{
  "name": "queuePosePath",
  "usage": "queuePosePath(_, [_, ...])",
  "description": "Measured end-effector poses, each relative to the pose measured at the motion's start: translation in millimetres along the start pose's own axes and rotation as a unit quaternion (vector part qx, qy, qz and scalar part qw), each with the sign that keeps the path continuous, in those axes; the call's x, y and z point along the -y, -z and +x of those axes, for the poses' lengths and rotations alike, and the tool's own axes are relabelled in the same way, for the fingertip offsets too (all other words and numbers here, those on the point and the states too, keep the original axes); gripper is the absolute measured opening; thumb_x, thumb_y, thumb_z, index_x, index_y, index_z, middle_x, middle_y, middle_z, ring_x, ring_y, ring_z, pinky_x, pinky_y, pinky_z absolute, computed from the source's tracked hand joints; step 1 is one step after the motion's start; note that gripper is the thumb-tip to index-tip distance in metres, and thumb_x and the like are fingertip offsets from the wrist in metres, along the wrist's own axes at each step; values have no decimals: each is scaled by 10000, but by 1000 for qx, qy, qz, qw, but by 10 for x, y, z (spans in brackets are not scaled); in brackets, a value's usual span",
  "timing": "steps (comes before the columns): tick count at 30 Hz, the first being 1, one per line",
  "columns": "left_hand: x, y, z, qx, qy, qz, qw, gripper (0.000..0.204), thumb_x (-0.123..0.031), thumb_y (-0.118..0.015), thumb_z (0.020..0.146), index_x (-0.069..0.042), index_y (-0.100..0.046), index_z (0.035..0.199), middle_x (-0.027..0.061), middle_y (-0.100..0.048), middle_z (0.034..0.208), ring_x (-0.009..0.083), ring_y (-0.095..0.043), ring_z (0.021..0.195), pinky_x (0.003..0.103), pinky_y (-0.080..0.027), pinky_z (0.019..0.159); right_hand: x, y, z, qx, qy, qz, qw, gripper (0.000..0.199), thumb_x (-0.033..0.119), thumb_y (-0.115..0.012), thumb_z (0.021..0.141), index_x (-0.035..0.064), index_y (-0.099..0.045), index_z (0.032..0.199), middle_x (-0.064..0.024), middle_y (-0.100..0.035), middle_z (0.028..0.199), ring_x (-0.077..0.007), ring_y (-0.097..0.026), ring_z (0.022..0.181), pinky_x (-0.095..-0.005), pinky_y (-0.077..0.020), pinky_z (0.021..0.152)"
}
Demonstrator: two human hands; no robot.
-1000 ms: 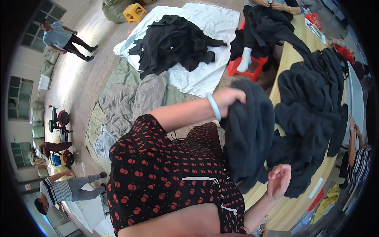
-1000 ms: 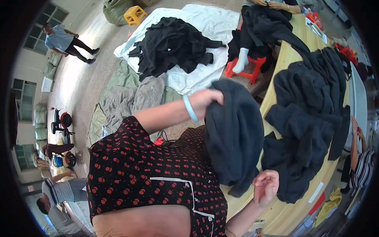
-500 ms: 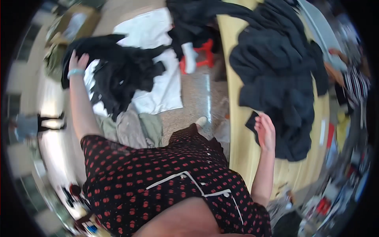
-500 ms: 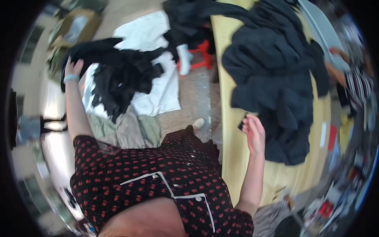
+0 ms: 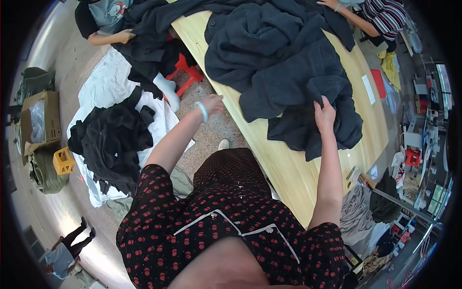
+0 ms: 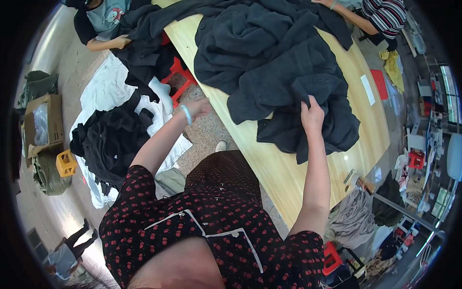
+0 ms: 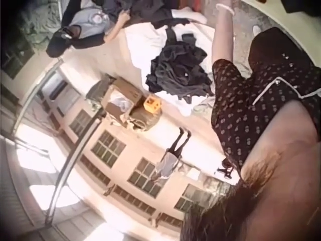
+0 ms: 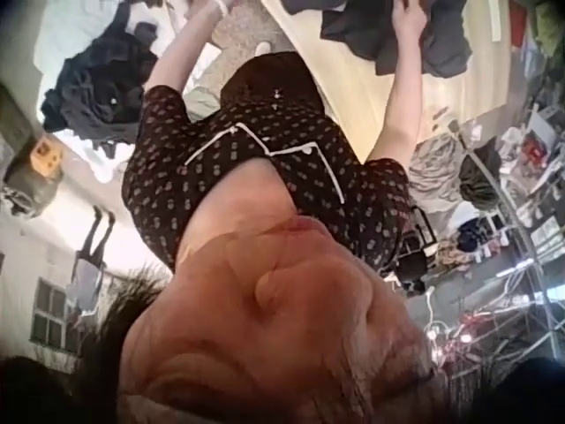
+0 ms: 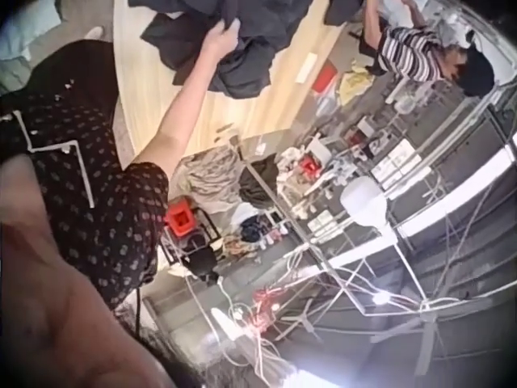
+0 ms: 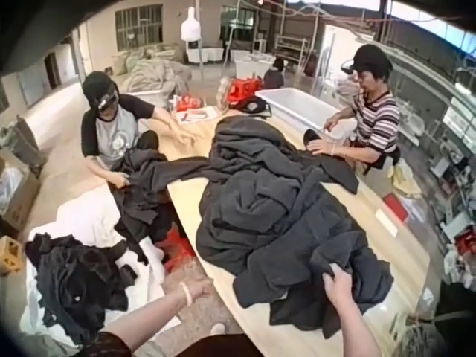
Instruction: Folding and inspecting black garments on a large workbench in a factory setting.
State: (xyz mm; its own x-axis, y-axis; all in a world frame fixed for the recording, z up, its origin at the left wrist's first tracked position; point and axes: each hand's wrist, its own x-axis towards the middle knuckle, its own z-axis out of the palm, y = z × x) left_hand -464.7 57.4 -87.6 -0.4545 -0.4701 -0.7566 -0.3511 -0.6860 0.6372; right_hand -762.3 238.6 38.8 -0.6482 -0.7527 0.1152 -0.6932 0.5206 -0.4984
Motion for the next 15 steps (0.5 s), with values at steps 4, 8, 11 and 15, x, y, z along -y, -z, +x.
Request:
queuePosePath(4, [-239, -709, 309, -6, -134, 173, 976, 675, -380, -636, 708, 28, -369, 1175, 192, -514, 1068, 291, -516, 974, 328, -414, 851, -189, 518, -452, 80, -96, 224, 967, 276, 98, -544, 771, 2, -532, 1029, -75, -603, 945, -158, -544, 881, -252, -395, 793])
queuePosePath(8, [-397, -1140, 308, -90, -282, 307, 904, 854, -451, -680, 626, 21, -302, 1230, 243, -387, 1196, 341, -391, 1117, 353, -335, 940, -444, 1084, -922, 6, -187, 526, 829, 328, -2, -515, 748, -9, -505, 1075, -74, -554, 1059, -170, -504, 1002, -292, -343, 919])
queuePosePath(11, [-464, -1351, 216, -187, -260, 261, 911, 884, -495, -659, 627, 13, -280, 1242, 255, -328, 1235, 363, -346, 1145, 373, -310, 955, -379, 1454, -1145, -33, -130, 643, 754, 400, -28, -509, 696, -10, -479, 1095, -95, -531, 1095, -212, -491, 1034, -339, -329, 948])
queuePosePath(15, [-560, -1791, 237, -246, -353, 251, 867, 812, -535, -596, 668, 10, -337, 1212, 236, -344, 1225, 364, -339, 1142, 384, -293, 949, -982, 1305, -1659, 35, -247, 460, 852, 296, -25, -590, 642, -13, -576, 937, -71, -603, 920, -131, -551, 860, -266, -411, 813])
